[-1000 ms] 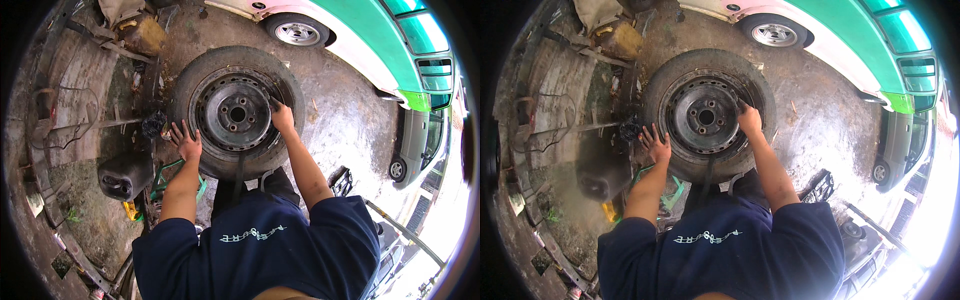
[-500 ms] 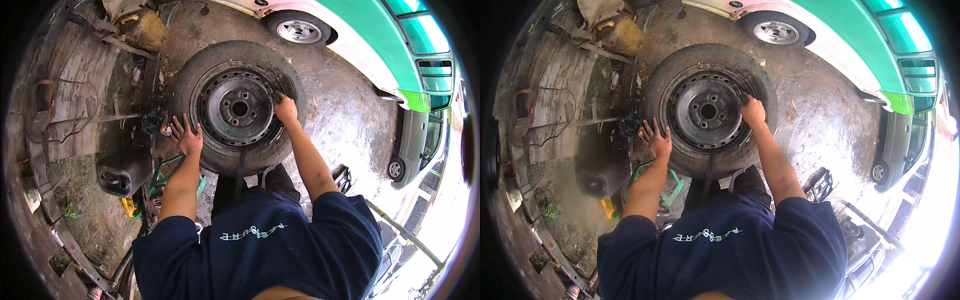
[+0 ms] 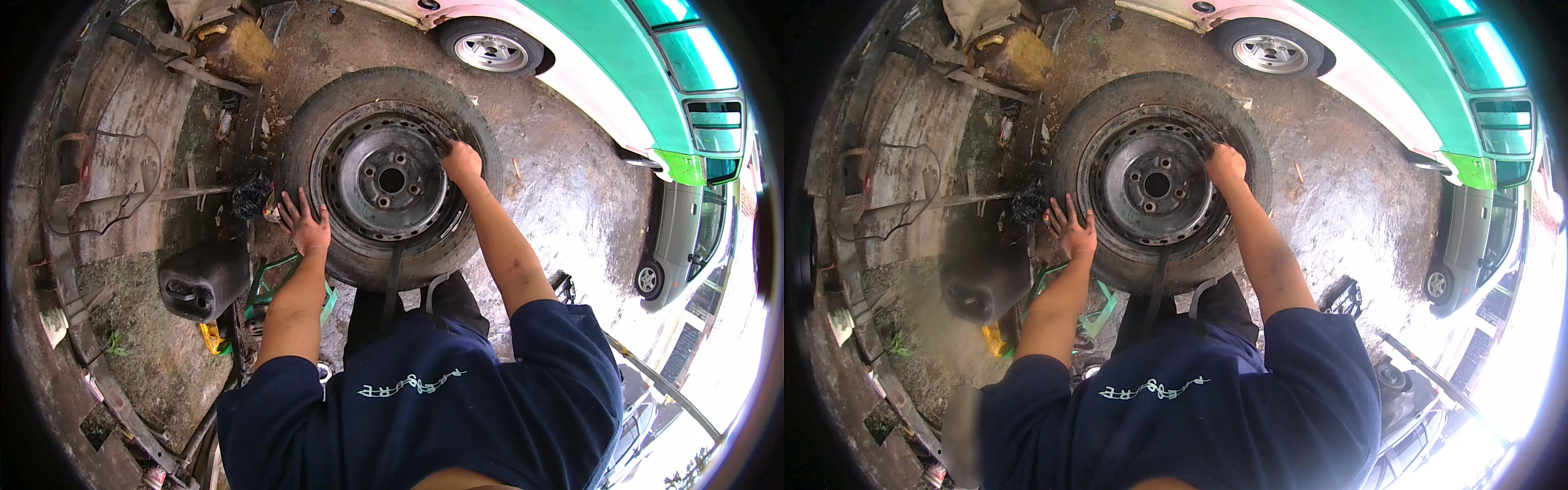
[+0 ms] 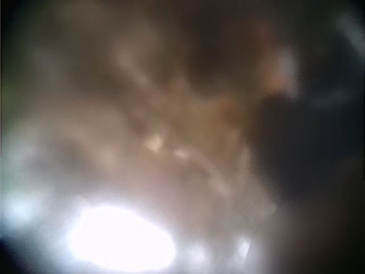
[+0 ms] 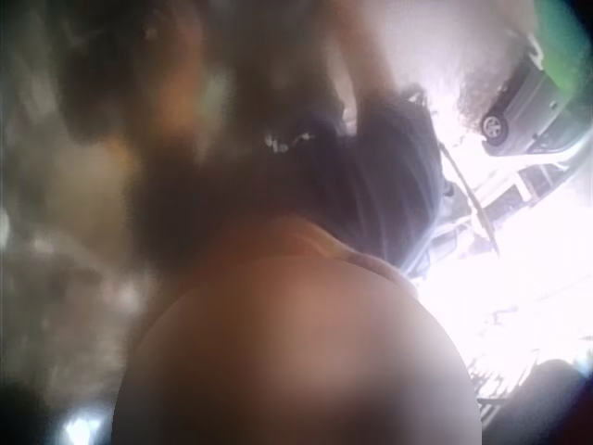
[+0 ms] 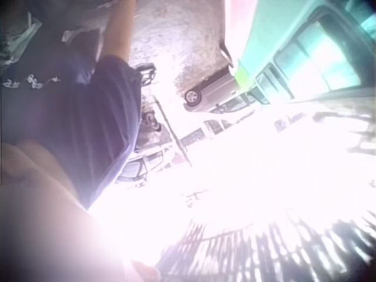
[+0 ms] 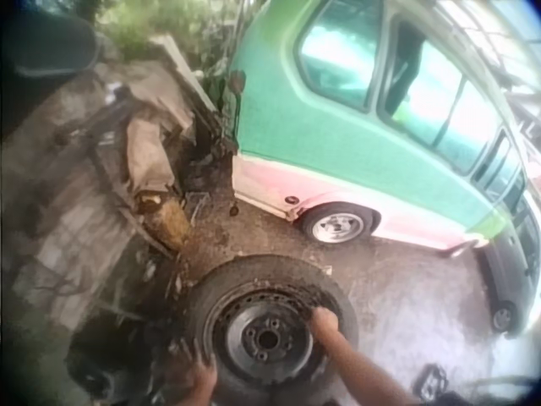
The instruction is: The person uses a tire iron to pry the bead of a car tire off its rim. They repeatedly insert the tool between the tire and rim, lever the bead downward, and rotate the tire to continue the process around the circumference.
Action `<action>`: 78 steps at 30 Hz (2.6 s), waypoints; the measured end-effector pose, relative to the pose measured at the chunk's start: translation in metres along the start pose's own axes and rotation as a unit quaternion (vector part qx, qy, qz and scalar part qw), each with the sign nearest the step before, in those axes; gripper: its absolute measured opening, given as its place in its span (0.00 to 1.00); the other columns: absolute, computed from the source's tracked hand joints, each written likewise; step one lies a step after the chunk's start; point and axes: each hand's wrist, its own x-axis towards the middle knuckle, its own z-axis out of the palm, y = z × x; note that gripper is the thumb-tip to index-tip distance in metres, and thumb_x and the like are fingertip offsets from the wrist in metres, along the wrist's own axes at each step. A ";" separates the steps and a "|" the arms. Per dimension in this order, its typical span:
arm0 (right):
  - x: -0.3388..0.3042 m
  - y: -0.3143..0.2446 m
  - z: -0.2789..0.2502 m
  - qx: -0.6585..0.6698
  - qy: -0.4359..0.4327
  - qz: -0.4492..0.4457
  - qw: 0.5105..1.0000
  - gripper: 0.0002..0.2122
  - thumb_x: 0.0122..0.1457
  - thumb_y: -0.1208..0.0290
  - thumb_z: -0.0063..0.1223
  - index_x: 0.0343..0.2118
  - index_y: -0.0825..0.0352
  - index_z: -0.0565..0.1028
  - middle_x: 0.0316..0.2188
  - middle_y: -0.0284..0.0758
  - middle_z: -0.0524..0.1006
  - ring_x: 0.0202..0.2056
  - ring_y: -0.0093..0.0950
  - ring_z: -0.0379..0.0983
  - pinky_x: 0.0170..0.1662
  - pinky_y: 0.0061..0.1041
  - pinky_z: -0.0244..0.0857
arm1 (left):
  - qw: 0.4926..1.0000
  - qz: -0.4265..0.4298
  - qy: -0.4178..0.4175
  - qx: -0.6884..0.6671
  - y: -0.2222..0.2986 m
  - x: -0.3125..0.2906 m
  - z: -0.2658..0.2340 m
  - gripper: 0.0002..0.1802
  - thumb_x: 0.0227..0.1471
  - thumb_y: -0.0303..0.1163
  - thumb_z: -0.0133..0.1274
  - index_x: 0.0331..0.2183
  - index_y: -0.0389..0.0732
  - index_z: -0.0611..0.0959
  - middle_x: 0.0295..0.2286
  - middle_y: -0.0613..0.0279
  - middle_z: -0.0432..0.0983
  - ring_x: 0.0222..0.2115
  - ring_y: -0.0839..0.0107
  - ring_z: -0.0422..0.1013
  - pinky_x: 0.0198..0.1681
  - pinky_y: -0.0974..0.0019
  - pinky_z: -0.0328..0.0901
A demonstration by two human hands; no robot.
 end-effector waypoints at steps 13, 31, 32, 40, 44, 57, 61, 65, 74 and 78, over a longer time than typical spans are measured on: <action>0.008 -0.001 -0.018 -0.004 -0.004 -0.104 0.995 0.17 0.49 0.75 0.49 0.44 0.60 0.77 0.39 0.43 0.77 0.43 0.41 0.74 0.46 0.38 0.69 | 1.000 -0.008 -0.009 -0.010 0.000 0.001 0.001 0.38 0.56 0.59 0.39 0.64 0.62 0.51 0.65 0.62 0.34 0.64 0.53 0.38 0.63 0.43 0.39; -0.009 0.012 -0.010 0.021 -0.017 0.032 0.999 0.18 0.49 0.72 0.51 0.47 0.57 0.76 0.43 0.42 0.76 0.44 0.41 0.73 0.48 0.38 0.68 | 0.999 -0.010 -0.013 -0.034 0.000 0.002 0.001 0.37 0.55 0.57 0.40 0.64 0.63 0.51 0.65 0.63 0.34 0.65 0.53 0.36 0.63 0.41 0.37; -0.005 0.007 -0.008 0.028 -0.016 0.014 0.999 0.18 0.49 0.72 0.51 0.46 0.58 0.76 0.43 0.42 0.76 0.44 0.41 0.73 0.48 0.38 0.68 | 0.999 -0.011 -0.018 -0.029 0.000 0.002 0.001 0.37 0.55 0.57 0.40 0.64 0.63 0.51 0.65 0.62 0.34 0.64 0.53 0.36 0.63 0.41 0.37; 0.007 0.006 -0.013 0.006 -0.015 0.015 1.000 0.18 0.48 0.73 0.51 0.46 0.60 0.76 0.41 0.43 0.77 0.43 0.42 0.74 0.47 0.38 0.69 | 1.000 -0.008 -0.017 -0.015 0.001 0.002 0.001 0.38 0.55 0.57 0.40 0.64 0.62 0.51 0.65 0.61 0.34 0.64 0.52 0.37 0.63 0.43 0.37; 0.009 0.003 -0.018 0.022 -0.057 0.000 0.998 0.16 0.50 0.71 0.52 0.45 0.60 0.77 0.39 0.46 0.77 0.43 0.43 0.74 0.47 0.40 0.68 | 0.999 -0.013 -0.023 -0.017 -0.002 0.001 0.000 0.38 0.55 0.58 0.40 0.64 0.62 0.50 0.65 0.61 0.33 0.64 0.53 0.36 0.64 0.43 0.36; 0.042 -0.034 -0.056 -0.057 -0.106 -0.016 0.993 0.15 0.52 0.69 0.49 0.43 0.66 0.77 0.42 0.46 0.77 0.45 0.42 0.74 0.49 0.39 0.68 | 0.999 0.001 0.003 -0.034 -0.002 0.003 0.000 0.37 0.54 0.58 0.40 0.63 0.60 0.54 0.65 0.59 0.36 0.64 0.52 0.38 0.62 0.42 0.39; 0.065 -0.036 -0.047 -0.068 -0.125 -0.049 0.989 0.16 0.48 0.69 0.51 0.42 0.65 0.78 0.41 0.48 0.77 0.45 0.43 0.74 0.48 0.39 0.68 | 1.000 -0.005 0.000 -0.025 -0.002 0.002 0.002 0.37 0.55 0.58 0.40 0.63 0.60 0.55 0.65 0.60 0.36 0.64 0.52 0.38 0.64 0.44 0.36; 0.079 -0.066 -0.027 -0.012 -0.123 -0.087 0.988 0.17 0.47 0.68 0.52 0.41 0.66 0.77 0.40 0.48 0.77 0.45 0.43 0.74 0.48 0.38 0.68 | 0.999 -0.008 -0.005 -0.034 -0.002 0.003 0.003 0.37 0.55 0.58 0.40 0.63 0.61 0.55 0.65 0.60 0.36 0.64 0.52 0.38 0.64 0.44 0.37; 0.075 -0.014 -0.038 0.028 -0.137 -0.072 0.988 0.18 0.49 0.64 0.53 0.42 0.67 0.77 0.42 0.50 0.76 0.47 0.42 0.73 0.50 0.37 0.66 | 0.998 0.002 0.012 -0.058 -0.004 0.001 0.003 0.37 0.54 0.57 0.40 0.63 0.62 0.53 0.65 0.61 0.35 0.64 0.53 0.37 0.63 0.43 0.38; 0.086 -0.043 -0.021 0.003 -0.140 -0.101 0.985 0.18 0.47 0.66 0.51 0.41 0.70 0.77 0.43 0.52 0.75 0.46 0.43 0.73 0.49 0.38 0.67 | 0.999 -0.007 0.002 -0.042 -0.002 0.001 0.002 0.37 0.54 0.57 0.41 0.63 0.62 0.54 0.65 0.62 0.35 0.64 0.53 0.37 0.63 0.43 0.38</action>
